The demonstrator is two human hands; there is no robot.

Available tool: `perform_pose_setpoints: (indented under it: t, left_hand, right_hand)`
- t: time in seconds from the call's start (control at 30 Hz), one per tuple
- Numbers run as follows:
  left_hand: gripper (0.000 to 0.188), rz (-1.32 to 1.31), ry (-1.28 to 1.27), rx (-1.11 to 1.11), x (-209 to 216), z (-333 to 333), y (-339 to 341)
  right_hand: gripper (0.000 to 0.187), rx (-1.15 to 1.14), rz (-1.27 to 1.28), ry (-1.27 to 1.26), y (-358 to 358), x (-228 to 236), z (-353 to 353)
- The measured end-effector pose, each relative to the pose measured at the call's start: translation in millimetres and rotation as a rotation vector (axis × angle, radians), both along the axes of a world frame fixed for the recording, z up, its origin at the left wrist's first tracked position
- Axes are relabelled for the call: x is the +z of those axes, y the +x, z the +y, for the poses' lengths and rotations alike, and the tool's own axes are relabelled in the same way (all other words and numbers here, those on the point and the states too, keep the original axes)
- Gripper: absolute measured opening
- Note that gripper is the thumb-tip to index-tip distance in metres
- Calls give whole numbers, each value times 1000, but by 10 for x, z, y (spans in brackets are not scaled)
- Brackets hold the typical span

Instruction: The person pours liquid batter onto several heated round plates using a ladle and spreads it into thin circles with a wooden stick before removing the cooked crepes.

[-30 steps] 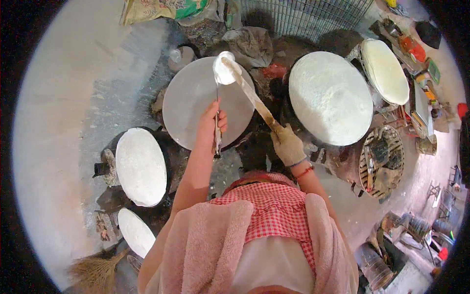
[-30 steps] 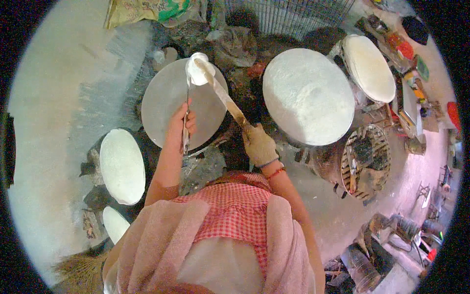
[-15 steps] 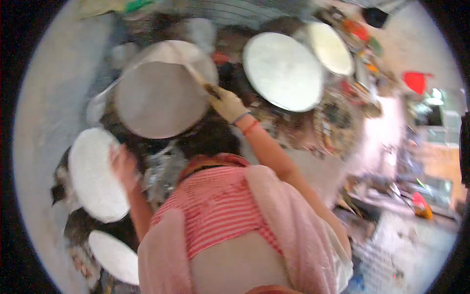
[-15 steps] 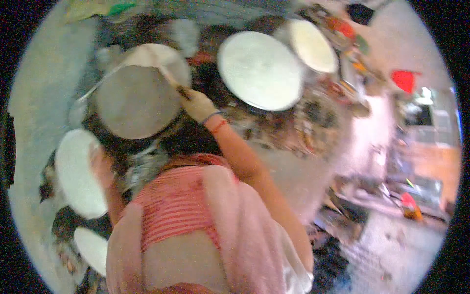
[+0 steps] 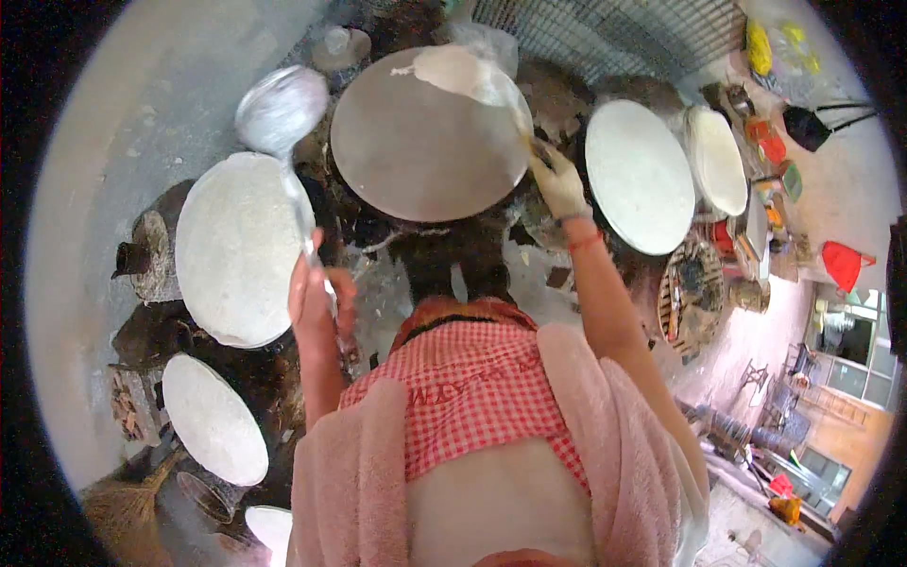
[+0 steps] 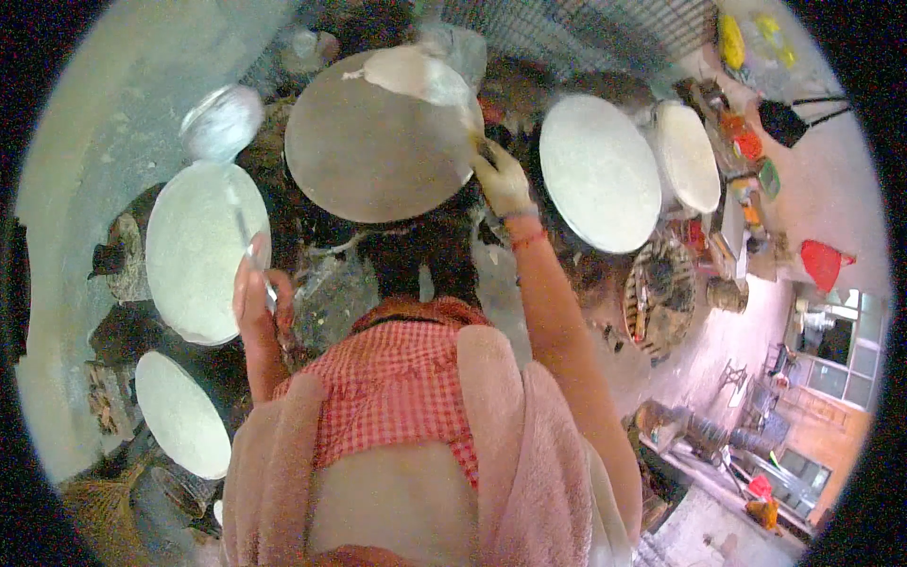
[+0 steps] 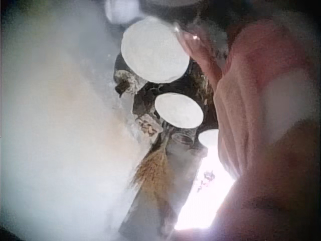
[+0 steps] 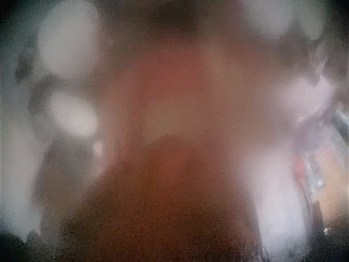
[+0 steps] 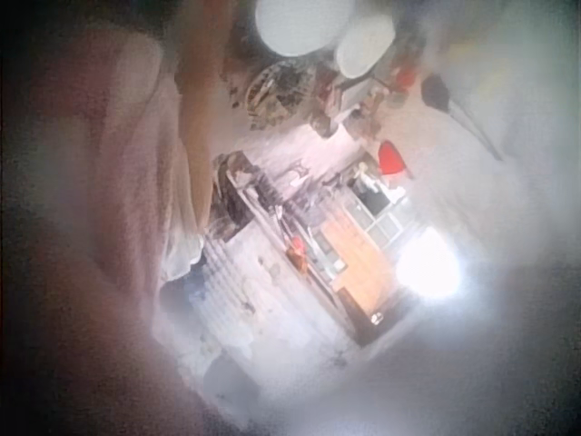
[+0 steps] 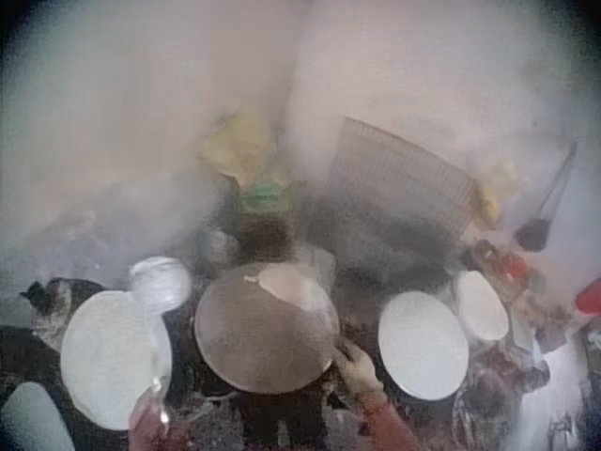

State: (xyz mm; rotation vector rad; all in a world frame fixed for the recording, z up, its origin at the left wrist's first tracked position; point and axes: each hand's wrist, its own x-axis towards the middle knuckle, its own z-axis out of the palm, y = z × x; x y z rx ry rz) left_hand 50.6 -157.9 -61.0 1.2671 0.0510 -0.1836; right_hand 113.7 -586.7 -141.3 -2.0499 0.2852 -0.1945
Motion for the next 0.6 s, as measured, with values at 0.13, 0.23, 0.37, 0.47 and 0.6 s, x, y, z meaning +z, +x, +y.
perform_pose_setpoints:
  t: [0.13, 0.23, 0.37, 0.47, 0.6]
  left_hand:
    - [49, 74, 52, 84, -142, 112, 70]
    - [46, 265, 23, 162, -358, 79, -113]
    - [44, 129, 127, 382, -174, 69, -568]
    - [46, 112, 188, 432, -293, -13, -689]
    - [44, 196, 175, 493, -271, -321, -952]
  right_hand:
    - [43, -51, -44, -43, 89, -390, 598]
    - [43, 98, 313, -218, 401, -172, 656]
    - [47, 52, 67, 97, 178, -248, -225]
    - [47, -54, 143, 71, 148, -286, -30]
    - [47, 190, 199, 70, 450, -312, 397]
